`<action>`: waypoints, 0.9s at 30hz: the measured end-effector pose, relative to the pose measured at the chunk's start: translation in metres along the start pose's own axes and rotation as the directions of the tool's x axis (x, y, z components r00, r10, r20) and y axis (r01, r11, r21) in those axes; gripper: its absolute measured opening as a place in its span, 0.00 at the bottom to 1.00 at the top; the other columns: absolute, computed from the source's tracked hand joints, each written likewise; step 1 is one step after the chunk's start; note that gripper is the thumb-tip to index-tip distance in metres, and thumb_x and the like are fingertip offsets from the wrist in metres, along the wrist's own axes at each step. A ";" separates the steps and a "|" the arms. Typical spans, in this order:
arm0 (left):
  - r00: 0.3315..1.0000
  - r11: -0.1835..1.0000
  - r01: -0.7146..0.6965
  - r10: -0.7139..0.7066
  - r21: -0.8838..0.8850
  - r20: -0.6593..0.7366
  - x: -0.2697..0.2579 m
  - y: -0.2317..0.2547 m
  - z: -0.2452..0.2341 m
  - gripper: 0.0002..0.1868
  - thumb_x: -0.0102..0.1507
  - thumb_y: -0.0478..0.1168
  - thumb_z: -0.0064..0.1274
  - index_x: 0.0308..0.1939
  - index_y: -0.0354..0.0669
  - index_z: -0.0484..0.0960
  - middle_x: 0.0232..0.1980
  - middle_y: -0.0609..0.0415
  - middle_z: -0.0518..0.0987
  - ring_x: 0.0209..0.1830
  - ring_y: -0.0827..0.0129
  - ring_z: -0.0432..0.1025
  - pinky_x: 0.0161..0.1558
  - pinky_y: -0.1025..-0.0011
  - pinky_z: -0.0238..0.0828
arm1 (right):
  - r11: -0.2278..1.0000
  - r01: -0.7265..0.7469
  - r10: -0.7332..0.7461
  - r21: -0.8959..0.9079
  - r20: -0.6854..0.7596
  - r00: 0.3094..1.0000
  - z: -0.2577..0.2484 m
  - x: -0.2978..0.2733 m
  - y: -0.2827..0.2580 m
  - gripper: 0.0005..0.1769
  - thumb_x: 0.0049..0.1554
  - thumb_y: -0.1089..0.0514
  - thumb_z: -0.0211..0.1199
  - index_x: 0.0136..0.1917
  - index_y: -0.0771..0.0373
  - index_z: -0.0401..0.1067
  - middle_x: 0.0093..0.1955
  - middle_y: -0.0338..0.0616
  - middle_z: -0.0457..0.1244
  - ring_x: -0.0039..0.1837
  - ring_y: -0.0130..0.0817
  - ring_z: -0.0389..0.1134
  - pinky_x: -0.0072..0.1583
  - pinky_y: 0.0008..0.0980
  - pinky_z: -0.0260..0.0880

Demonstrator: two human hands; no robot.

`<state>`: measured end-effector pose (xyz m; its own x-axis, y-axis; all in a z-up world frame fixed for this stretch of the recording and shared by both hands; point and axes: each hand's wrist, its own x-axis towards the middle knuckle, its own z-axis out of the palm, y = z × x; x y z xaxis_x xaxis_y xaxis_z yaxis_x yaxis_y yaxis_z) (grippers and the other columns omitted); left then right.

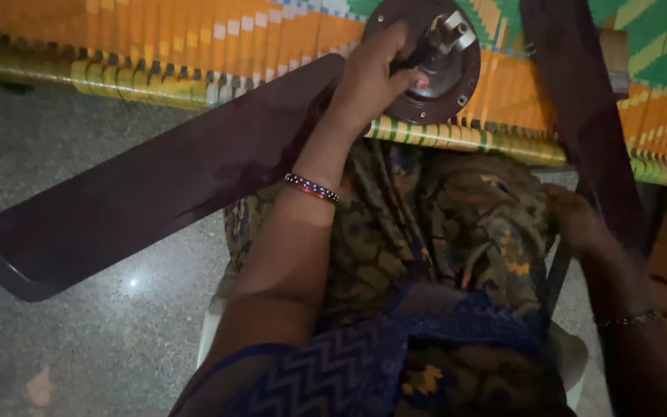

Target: The person uses a screwdriver to loosen and remove screws from the central hub of a ceiling fan, then detaches one fan blade and sets it aside on the work surface.

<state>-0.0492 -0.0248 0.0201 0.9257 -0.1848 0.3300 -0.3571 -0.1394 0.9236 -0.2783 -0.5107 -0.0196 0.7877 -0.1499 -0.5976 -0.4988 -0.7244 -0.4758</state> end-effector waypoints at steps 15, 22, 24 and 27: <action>0.996 0.990 -0.035 0.047 0.140 -0.082 0.000 -0.001 0.002 0.31 0.56 0.48 0.75 0.48 0.38 0.69 0.42 0.40 0.74 0.42 0.47 0.73 0.44 0.58 0.71 | 0.897 -0.105 -0.034 -0.430 -0.304 0.952 0.016 -0.023 -0.109 0.20 0.71 0.47 0.55 0.62 0.64 0.76 0.57 0.63 0.69 0.58 0.58 0.70 0.59 0.49 0.68; 0.999 0.998 -0.011 0.008 -0.055 -0.041 -0.005 -0.008 0.007 0.28 0.68 0.48 0.62 0.69 0.46 0.71 0.50 0.54 0.85 0.51 0.61 0.83 0.53 0.64 0.79 | 0.990 -0.121 0.110 -0.076 -0.134 0.985 0.026 -0.001 -0.024 0.23 0.67 0.55 0.51 0.72 0.65 0.67 0.65 0.56 0.66 0.63 0.47 0.67 0.60 0.44 0.67; 0.993 0.973 0.114 -0.109 -0.198 0.038 -0.004 -0.009 0.008 0.25 0.69 0.46 0.59 0.70 0.49 0.74 0.47 0.56 0.87 0.50 0.65 0.85 0.57 0.65 0.81 | 0.983 -0.150 0.165 0.101 -0.162 0.973 0.035 0.003 0.001 0.23 0.68 0.54 0.51 0.72 0.66 0.66 0.66 0.54 0.65 0.64 0.44 0.66 0.62 0.41 0.65; 0.999 0.976 0.042 -0.043 -0.213 -0.001 -0.003 -0.015 0.011 0.21 0.69 0.48 0.59 0.64 0.49 0.80 0.44 0.52 0.84 0.48 0.62 0.82 0.56 0.63 0.78 | 0.999 0.013 -0.017 -0.032 -0.130 0.991 0.027 -0.018 0.021 0.24 0.65 0.57 0.52 0.71 0.70 0.68 0.65 0.55 0.66 0.64 0.44 0.66 0.64 0.39 0.64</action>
<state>-0.0479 -0.0334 0.0033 0.9402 -0.1782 0.2903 -0.2834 0.0635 0.9569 -0.3123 -0.5049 -0.0366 0.8362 -0.2240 -0.5007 -0.4769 -0.7477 -0.4621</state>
